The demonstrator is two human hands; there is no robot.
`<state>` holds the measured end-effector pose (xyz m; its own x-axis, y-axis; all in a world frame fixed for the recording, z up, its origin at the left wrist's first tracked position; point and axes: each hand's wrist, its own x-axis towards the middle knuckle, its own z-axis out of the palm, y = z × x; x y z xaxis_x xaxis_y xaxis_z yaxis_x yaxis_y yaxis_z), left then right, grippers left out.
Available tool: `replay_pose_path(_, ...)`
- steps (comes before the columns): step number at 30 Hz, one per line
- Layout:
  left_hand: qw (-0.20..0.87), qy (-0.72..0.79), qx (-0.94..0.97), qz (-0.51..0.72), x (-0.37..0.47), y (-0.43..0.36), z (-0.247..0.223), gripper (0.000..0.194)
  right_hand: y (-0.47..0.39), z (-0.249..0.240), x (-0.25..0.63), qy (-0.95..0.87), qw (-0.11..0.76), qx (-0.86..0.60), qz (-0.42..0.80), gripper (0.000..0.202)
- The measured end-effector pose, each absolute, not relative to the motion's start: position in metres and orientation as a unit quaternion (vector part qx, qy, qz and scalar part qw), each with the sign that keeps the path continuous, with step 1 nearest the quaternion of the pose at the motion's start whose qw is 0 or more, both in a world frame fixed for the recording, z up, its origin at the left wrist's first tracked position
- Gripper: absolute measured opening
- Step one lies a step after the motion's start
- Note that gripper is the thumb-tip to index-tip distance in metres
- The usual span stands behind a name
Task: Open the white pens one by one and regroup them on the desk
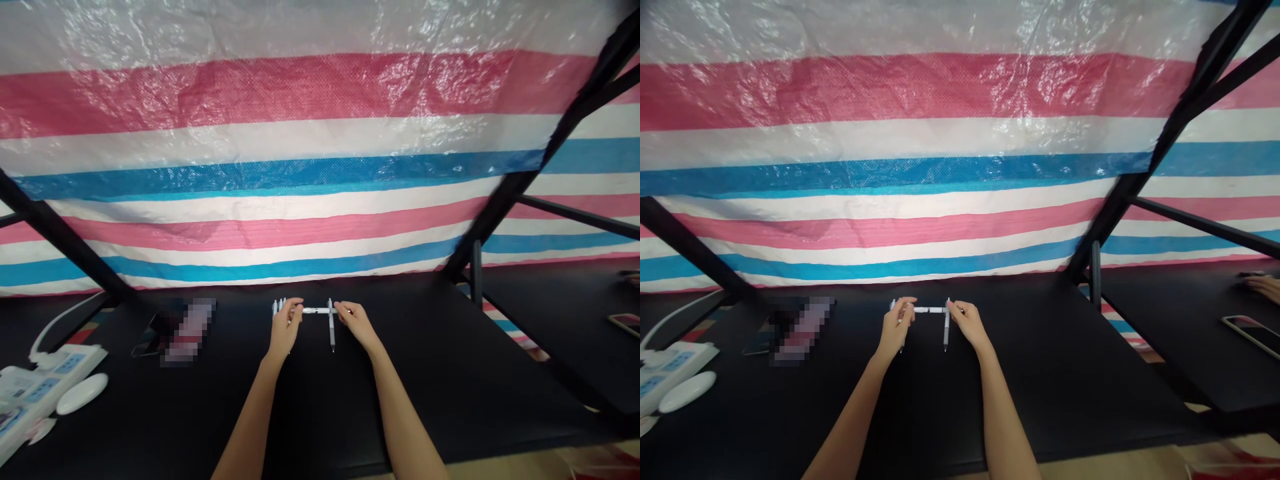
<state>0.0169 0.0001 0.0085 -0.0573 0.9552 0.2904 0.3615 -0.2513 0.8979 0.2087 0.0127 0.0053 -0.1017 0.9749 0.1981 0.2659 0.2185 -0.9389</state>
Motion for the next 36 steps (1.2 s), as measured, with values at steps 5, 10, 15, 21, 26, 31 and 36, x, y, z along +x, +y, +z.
replay_pose_path(5,0.332,0.511,0.589,0.530,0.0150,0.0034,0.0102,0.032,0.0143,0.0046,0.2131,-0.610,0.466,-0.498,0.403,0.050)
replay_pose_path(10,0.321,0.515,0.569,0.555,0.0141,0.0077,0.0064,0.027,0.0135,0.0051,0.2129,-0.572,0.486,-0.488,0.444,0.048)
replay_pose_path(15,0.322,0.537,0.527,0.574,0.0113,0.0104,0.0040,0.029,0.0123,0.0072,0.2130,-0.575,0.485,-0.456,0.476,0.038)
replay_pose_path(21,0.255,0.587,0.529,0.557,0.0092,0.0049,0.0106,0.041,0.0137,0.0031,0.2130,-0.570,0.501,-0.427,0.492,0.031)
replay_pose_path(26,0.243,0.598,0.543,0.538,0.0099,0.0036,0.0101,0.048,0.0154,-0.0013,0.2135,-0.572,0.502,-0.430,0.487,0.030)
replay_pose_path(31,0.318,0.545,0.529,0.568,0.0110,0.0073,0.0043,0.031,0.0171,-0.0016,0.2151,-0.533,0.534,-0.451,0.477,0.033)
replay_pose_path(36,0.352,0.508,0.532,0.580,0.0126,0.0100,0.0028,0.029,0.0166,0.0026,0.2145,-0.497,0.565,-0.448,0.483,0.035)
